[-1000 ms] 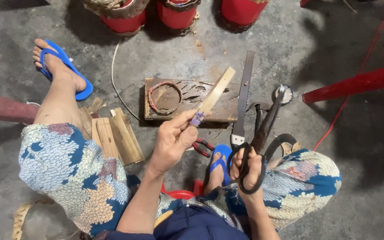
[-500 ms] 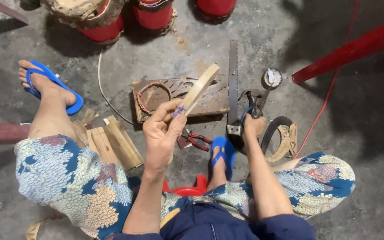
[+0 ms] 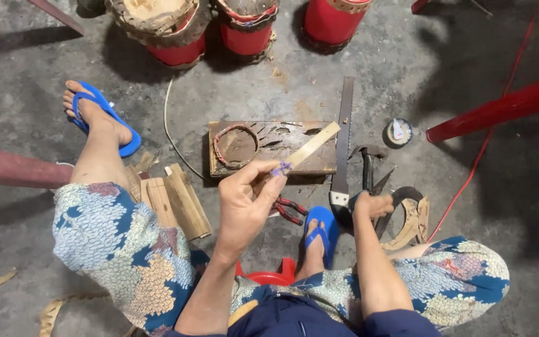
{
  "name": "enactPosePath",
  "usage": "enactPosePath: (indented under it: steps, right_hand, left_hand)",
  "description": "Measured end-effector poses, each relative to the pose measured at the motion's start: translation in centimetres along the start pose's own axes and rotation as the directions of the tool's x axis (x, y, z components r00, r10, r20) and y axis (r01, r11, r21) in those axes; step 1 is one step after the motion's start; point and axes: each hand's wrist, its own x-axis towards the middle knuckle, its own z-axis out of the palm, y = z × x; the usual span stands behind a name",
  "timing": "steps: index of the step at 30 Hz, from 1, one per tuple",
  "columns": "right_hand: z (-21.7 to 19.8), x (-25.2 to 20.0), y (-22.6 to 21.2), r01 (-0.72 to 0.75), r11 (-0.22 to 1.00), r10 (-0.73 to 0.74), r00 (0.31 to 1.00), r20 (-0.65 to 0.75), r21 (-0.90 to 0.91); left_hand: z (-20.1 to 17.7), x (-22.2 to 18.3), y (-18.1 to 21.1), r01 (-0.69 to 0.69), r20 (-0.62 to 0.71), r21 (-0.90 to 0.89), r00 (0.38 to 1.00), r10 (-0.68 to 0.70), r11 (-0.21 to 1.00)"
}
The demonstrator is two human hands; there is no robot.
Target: Crafting wooden hoops for drums by bending wood strips and securing them with string and tools.
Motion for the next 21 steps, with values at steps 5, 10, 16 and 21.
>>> enactPosePath:
  steps: [5,10,16,21]
  right_hand:
    - [-12.2,-8.7,-18.6,0.463,0.537,-0.632,0.774,-0.027,0.706]
    - [-29.7,-19.0,-28.1,0.552,-0.118,-0.982,0.060,-0.180,0.826]
    - [-32.7,-22.2,-28.6,0.681,-0.239,-0.933,-0.359,0.031,0.692]
    - [-34.5,-23.2,-29.7,0.643,-0.048,-0.933,-0.303,0.196,0.765]
  left_hand:
    - [0.3,0.4,0.6,-0.200,0.069,0.221,0.980,0.189,0.955]
    - [0.8,0.4,1.9,-0.312,0.157,0.290,0.948,0.277,0.905]
    - [1.0,0.4,3.8,-0.354,0.234,0.273,0.926,0.295,0.894]
    - [0.8,0.7,6.2,-0.391,0.316,0.354,0.905,0.285,0.850]
